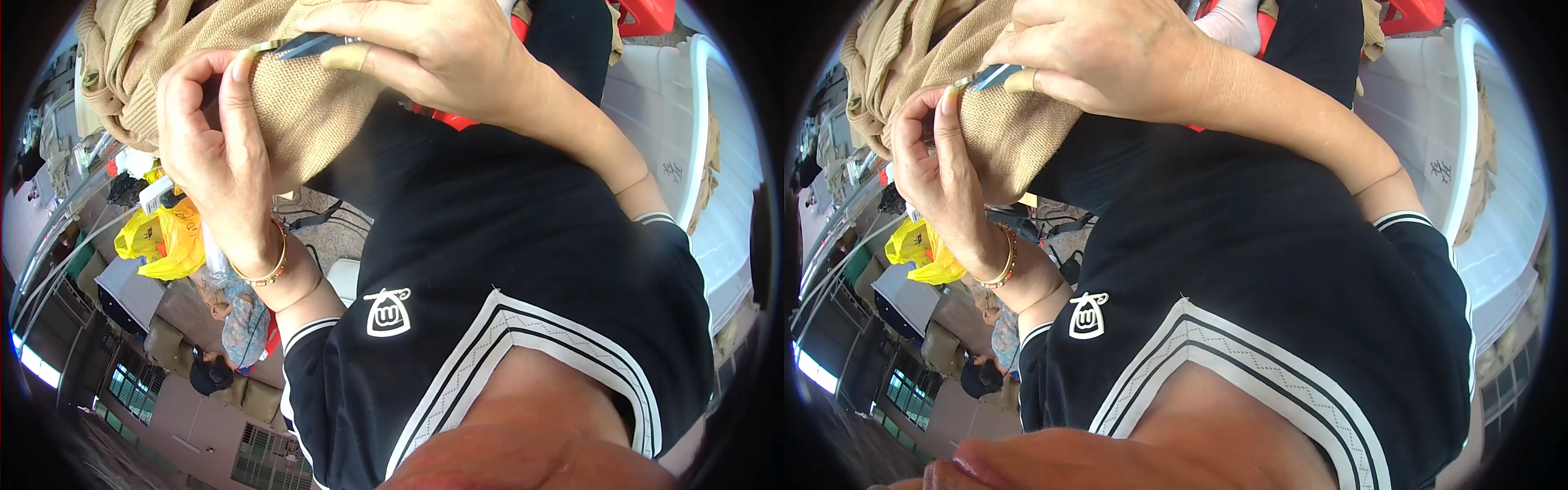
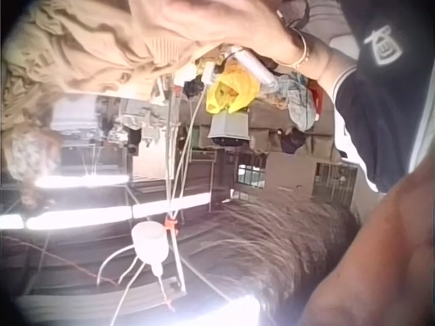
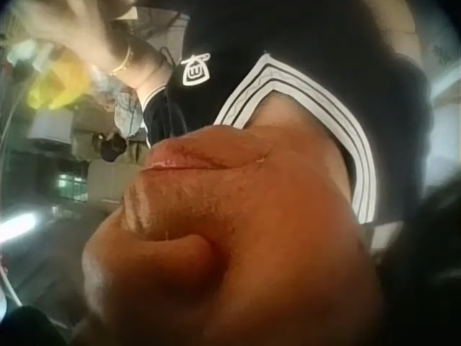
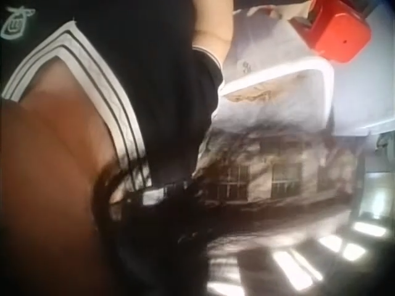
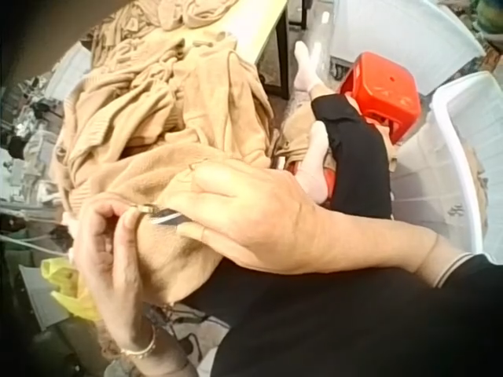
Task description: Trim loose threads from around the buttons of a beige knit cardigan using thread snips.
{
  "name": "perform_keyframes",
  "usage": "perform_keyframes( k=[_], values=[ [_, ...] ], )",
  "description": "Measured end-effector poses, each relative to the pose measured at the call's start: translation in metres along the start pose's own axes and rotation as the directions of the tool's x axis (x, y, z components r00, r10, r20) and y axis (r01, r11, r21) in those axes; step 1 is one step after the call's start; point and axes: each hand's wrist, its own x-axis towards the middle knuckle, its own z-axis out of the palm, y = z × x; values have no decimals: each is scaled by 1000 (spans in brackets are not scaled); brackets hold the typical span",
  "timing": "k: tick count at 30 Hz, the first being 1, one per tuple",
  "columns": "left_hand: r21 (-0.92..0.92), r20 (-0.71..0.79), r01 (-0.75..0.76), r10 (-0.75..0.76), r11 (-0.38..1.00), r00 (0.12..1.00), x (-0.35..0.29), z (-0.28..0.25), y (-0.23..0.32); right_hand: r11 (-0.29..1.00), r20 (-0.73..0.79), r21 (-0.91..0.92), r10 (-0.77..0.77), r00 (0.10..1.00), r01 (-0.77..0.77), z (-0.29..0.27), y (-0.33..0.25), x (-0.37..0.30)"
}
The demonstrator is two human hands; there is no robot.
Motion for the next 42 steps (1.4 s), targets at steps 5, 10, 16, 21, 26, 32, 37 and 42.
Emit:
perform_keyframes(
  k=[5, 10, 16, 21, 26, 32, 37, 42],
  values=[
    [26, -16, -8, 8, 1000, 1000, -1, 0, 1, 878, 207, -448, -84, 975, 171, 0, -1, 5],
    [26, -11, -61, 62, 998, 998, -2, -1, -1, 897, 183, -424, -45, 982, 120, 1, -3, 2],
    [8, -33, -95, 95, 995, 995, -4, 1, -2, 895, 193, -437, -5, 981, 91, 2, -7, 5],
    [-18, -38, -82, 82, 996, 996, -4, 1, -4, 995, 42, -31, 94, 995, -93, 13, -4, 1],
    [-61, -68, -74, 69, 995, 995, -5, 2, -7, 928, 196, -370, 24, 980, 51, 5, -9, 9],
    [-63, -95, -100, 93, 993, 991, -1, 3, -5, 1000, 74, 0, 24, 997, -24, 8, 1, 9],
    [-38, -112, -131, 126, 991, 986, -3, 3, -2, 878, 318, -468, 58, 946, 103, -6, -24, 29],
    [-45, -155, -133, 124, 990, 980, -3, 5, -2, 877, 342, -471, 83, 936, 94, -9, -24, 30]
  ],
)
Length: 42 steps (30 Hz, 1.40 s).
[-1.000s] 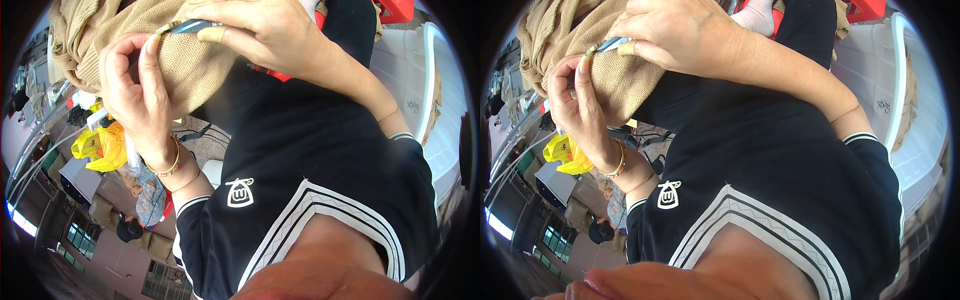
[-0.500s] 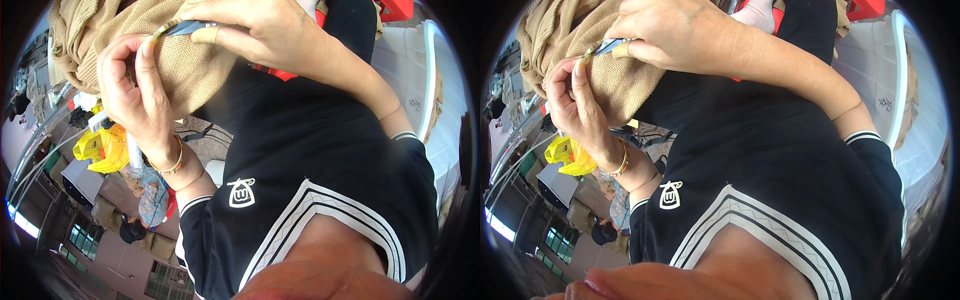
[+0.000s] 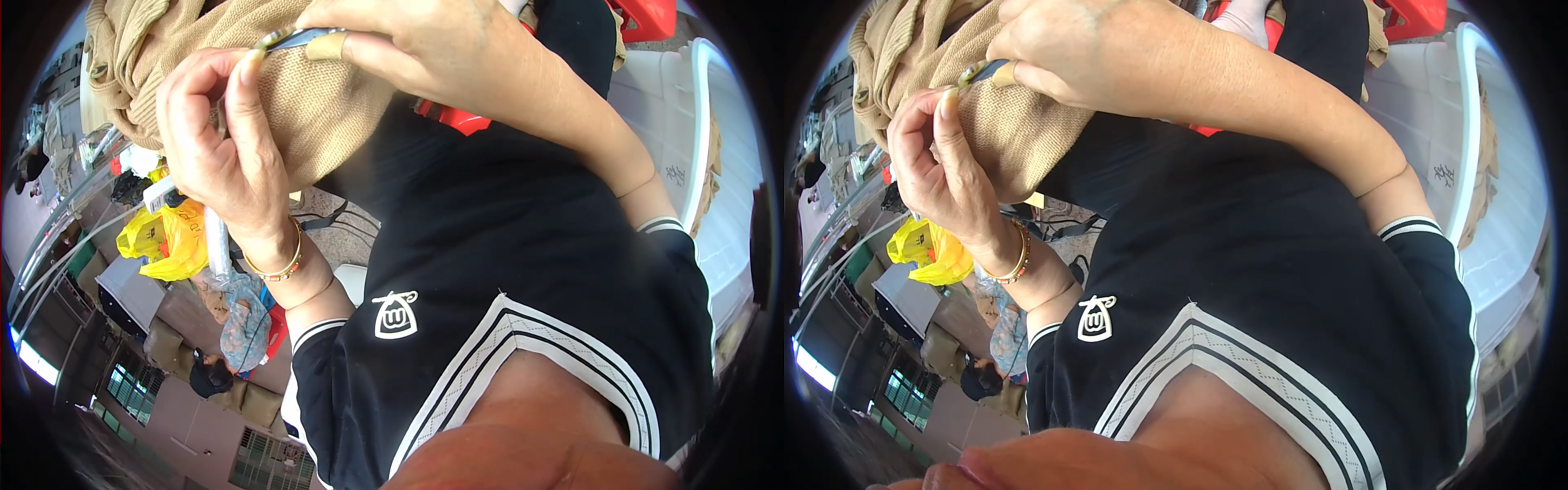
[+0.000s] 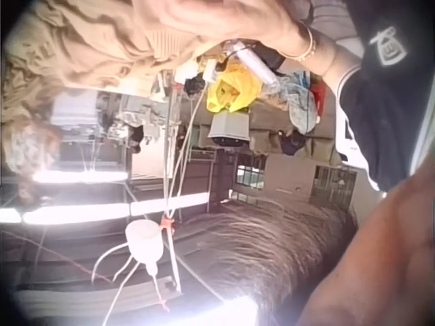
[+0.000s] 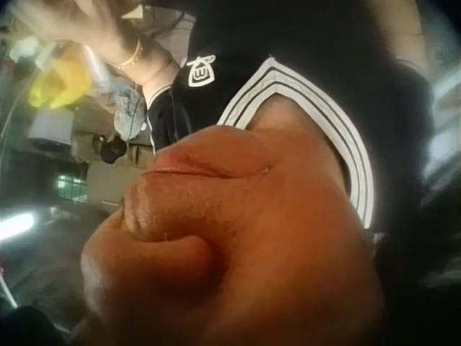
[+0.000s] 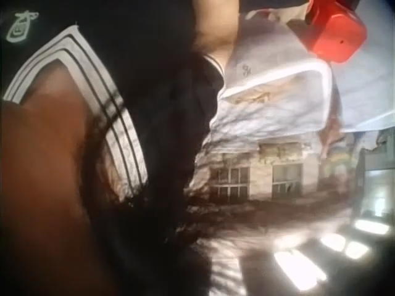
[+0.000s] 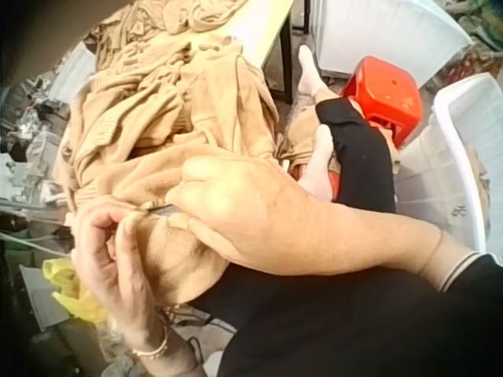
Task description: Trim loose threads from around the buttons of a beige knit cardigan using thread snips.
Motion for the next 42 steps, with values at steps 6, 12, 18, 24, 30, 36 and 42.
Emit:
perform_keyframes(
  k=[6, 12, 18, 24, 30, 36, 42],
  values=[
    [-296, -256, 179, -259, 938, 931, -25, -22, -15, 711, 65, 670, 232, 971, -215, 19, 9, 3],
    [-321, -125, 481, -540, 816, 832, -79, -40, -26, 664, 12, 740, 139, 990, -102, 29, 18, 1],
    [-156, 12, 478, -482, 865, 876, -82, -49, -24, 720, -11, 691, 100, 995, -65, 38, 27, 7],
    [-258, -21, 361, -378, 896, 925, -43, -43, -7, 676, -81, 723, 287, 954, -142, -2, 41, 15],
    [232, -178, 117, -76, 966, 981, -17, -20, 10, 779, -16, 551, 367, 930, -298, 9, 67, 26],
    [178, -88, 217, -204, 960, 975, -27, -4, 33, 879, -259, 471, 219, 941, -75, 53, 66, 4],
    [185, -44, 270, -266, 945, 963, -31, 2, 30, 691, -169, 723, 194, 966, -12, 30, 36, -15]
  ],
)
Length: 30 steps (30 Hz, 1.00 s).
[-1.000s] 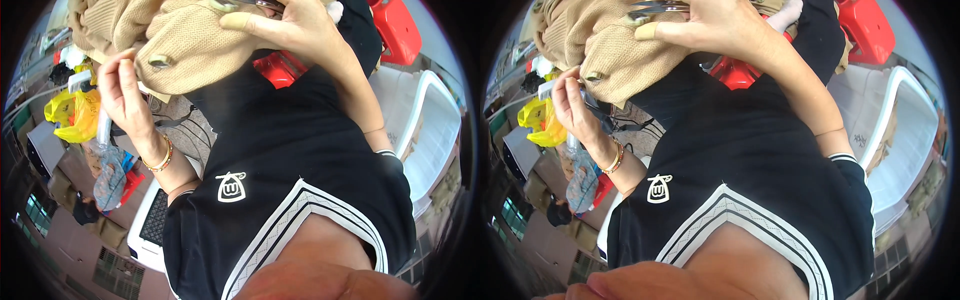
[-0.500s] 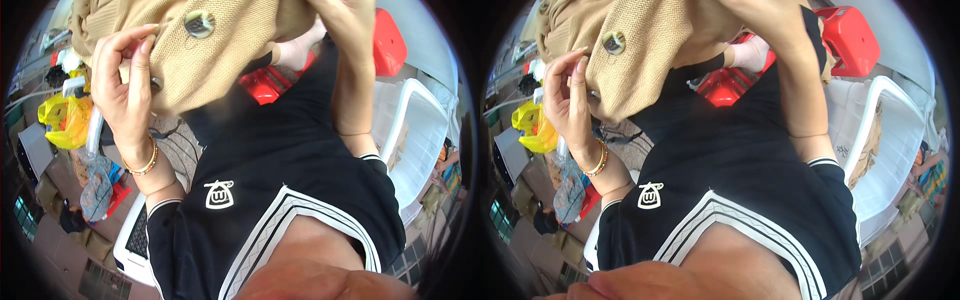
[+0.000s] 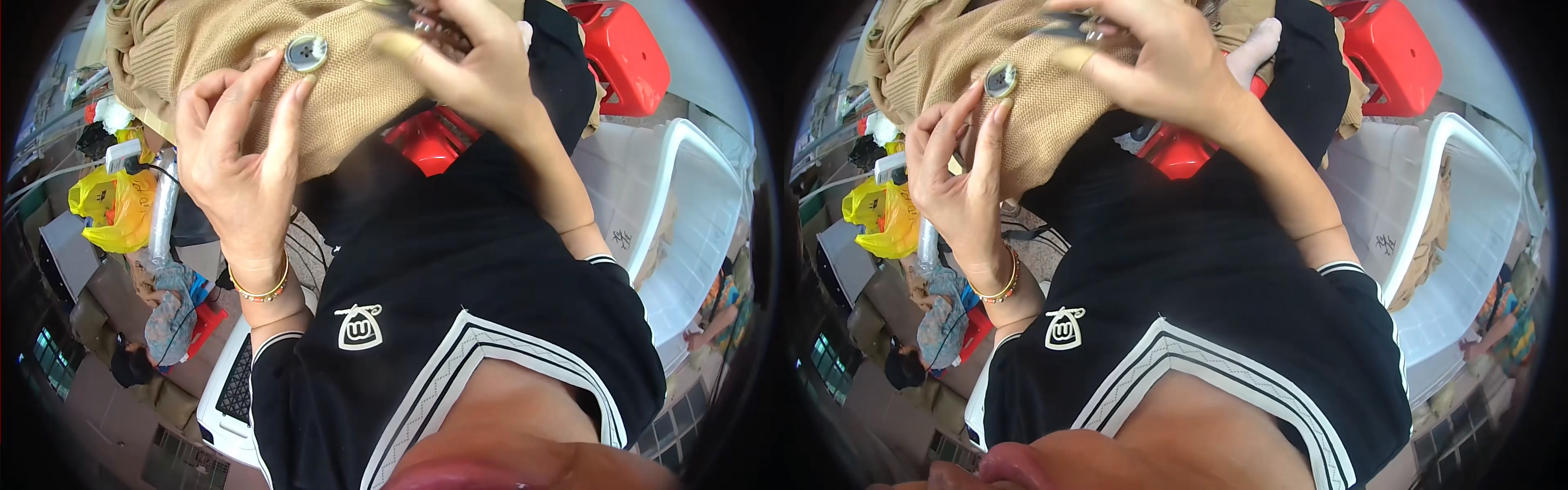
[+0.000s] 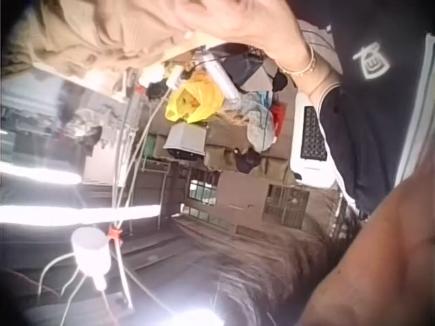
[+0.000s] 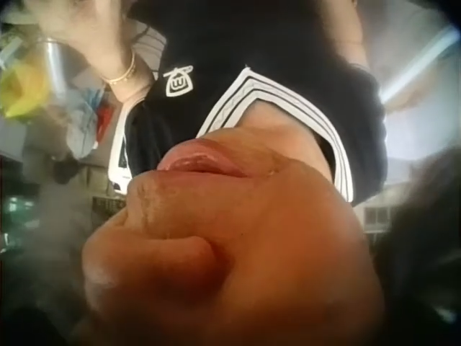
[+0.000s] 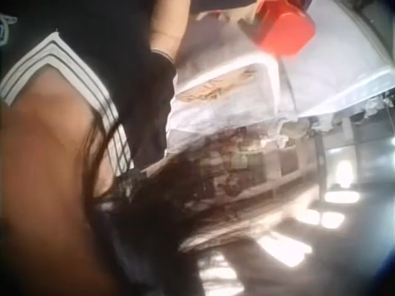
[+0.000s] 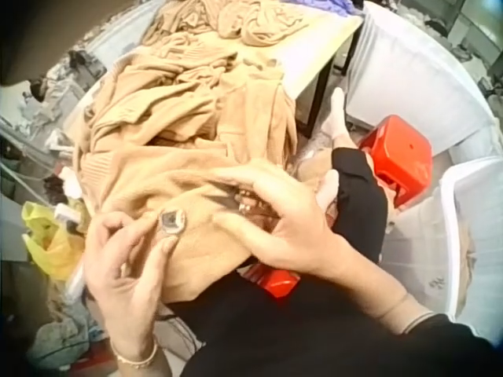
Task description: Trim loose threads from around the buttons of a beige knit cardigan using thread snips.
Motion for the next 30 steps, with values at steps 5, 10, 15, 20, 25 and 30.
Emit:
perform_keyframes(
  k=[5, 10, 15, 20, 25, 30],
  values=[
    [-37, -84, -51, 48, 998, 995, -3, 4, 0, 944, 61, -233, -226, 972, 234, 13, 16, -21],
    [-35, -125, -98, 93, 995, 988, -4, 11, -6, 926, 68, -244, -279, 958, 287, 17, 21, -24],
    [-17, -99, -116, 114, 993, 989, 0, 11, -11, 781, 92, -405, -483, 871, 476, 16, 18, 2],
    [-119, -124, -132, 117, 984, 985, 6, 13, -11, 953, 109, -92, -278, 954, 289, 10, -6, 13],
    [-203, -165, -202, 169, 958, 972, 10, 16, -21, 955, 214, -206, -171, 962, 215, 10, -40, 27],
    [-291, -202, -217, 162, 932, 966, 15, 22, -26, 880, 270, -389, -174, 947, 273, 2, -26, 22]
  ],
)
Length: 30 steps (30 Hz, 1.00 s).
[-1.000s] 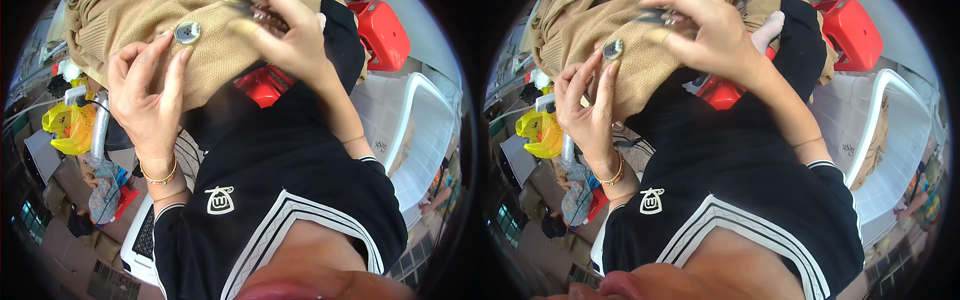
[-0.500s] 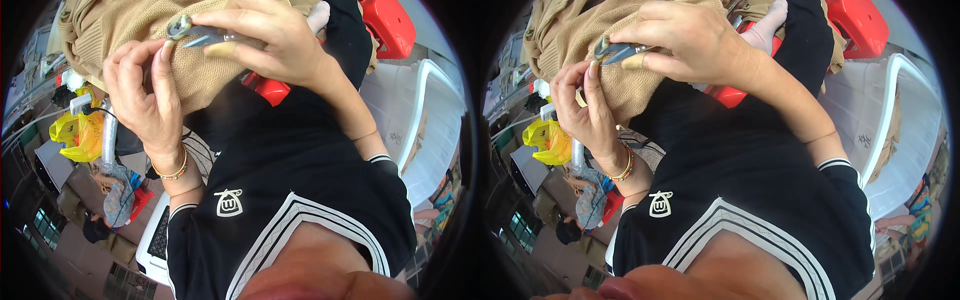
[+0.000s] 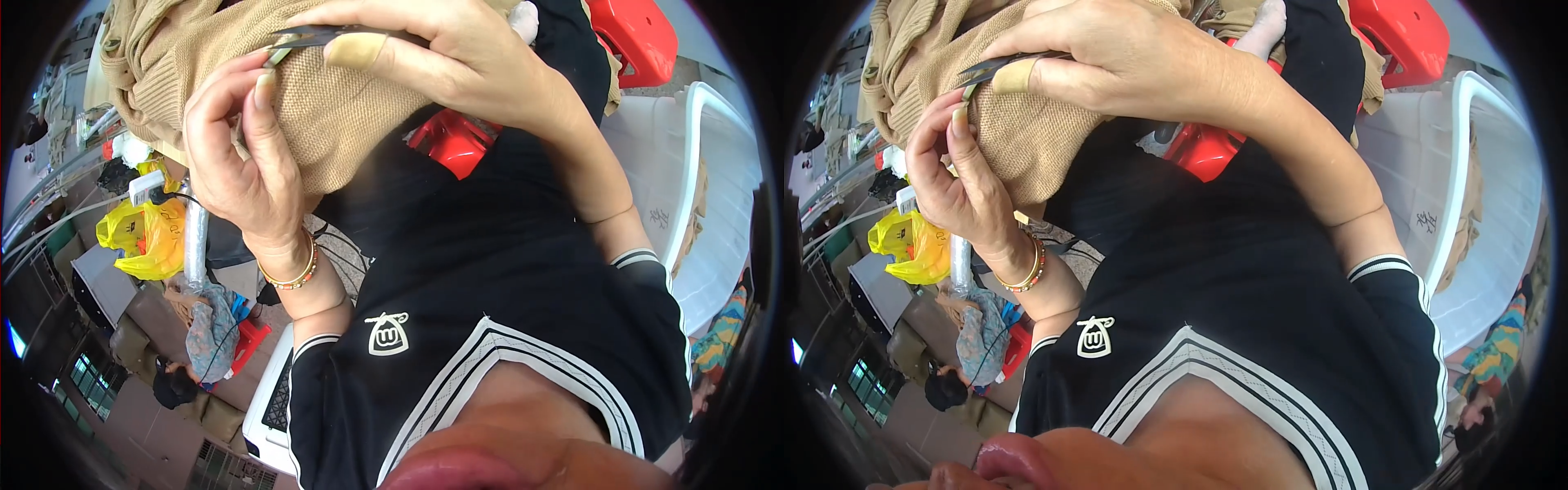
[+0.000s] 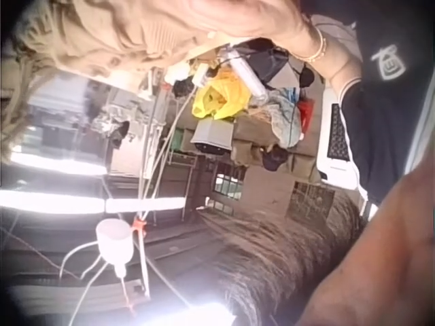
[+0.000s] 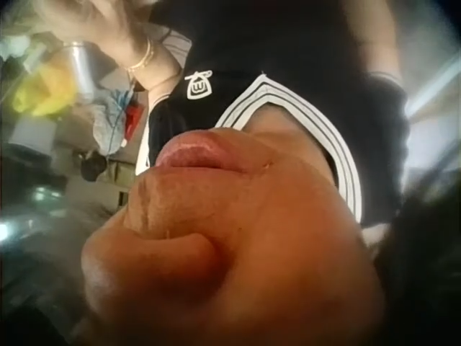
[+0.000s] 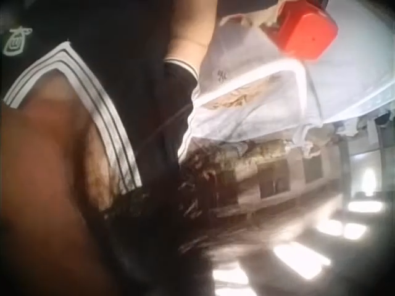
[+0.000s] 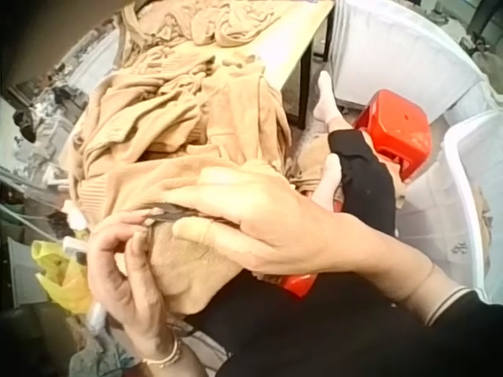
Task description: Trim loose threads from around the buttons of a beige knit cardigan using thread snips.
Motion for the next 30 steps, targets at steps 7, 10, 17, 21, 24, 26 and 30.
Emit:
perform_keyframes(
  k=[7, 10, 17, 21, 24, 26, 30],
  values=[
    [146, 65, -42, 33, 988, 997, 5, 2, 1, 962, -109, -220, -189, 976, 162, 5, 16, -15],
    [46, 20, 61, -62, 997, 998, 3, 6, 4, 935, -58, -329, -155, 986, 128, 1, 6, -9],
    [-46, 50, 107, -105, 993, 993, 5, 6, 3, 998, -61, -66, -19, 998, 15, -1, 5, -5],
    [-85, 86, 98, -91, 992, 992, 5, 4, -1, 997, -99, -75, -18, 995, 11, -1, 1, -3],
    [64, 81, 11, -17, 998, 997, 8, 2, 7, 999, -129, -5, -45, 991, 45, 0, 1, -1],
    [76, 80, 0, -6, 997, 997, 6, 2, 5, 998, -142, -22, -57, 988, 54, 2, -1, -1],
    [14, 33, 8, -8, 1000, 999, -1, 4, 1, 862, 64, -500, -61, 996, 85, -5, -12, -1]
  ],
)
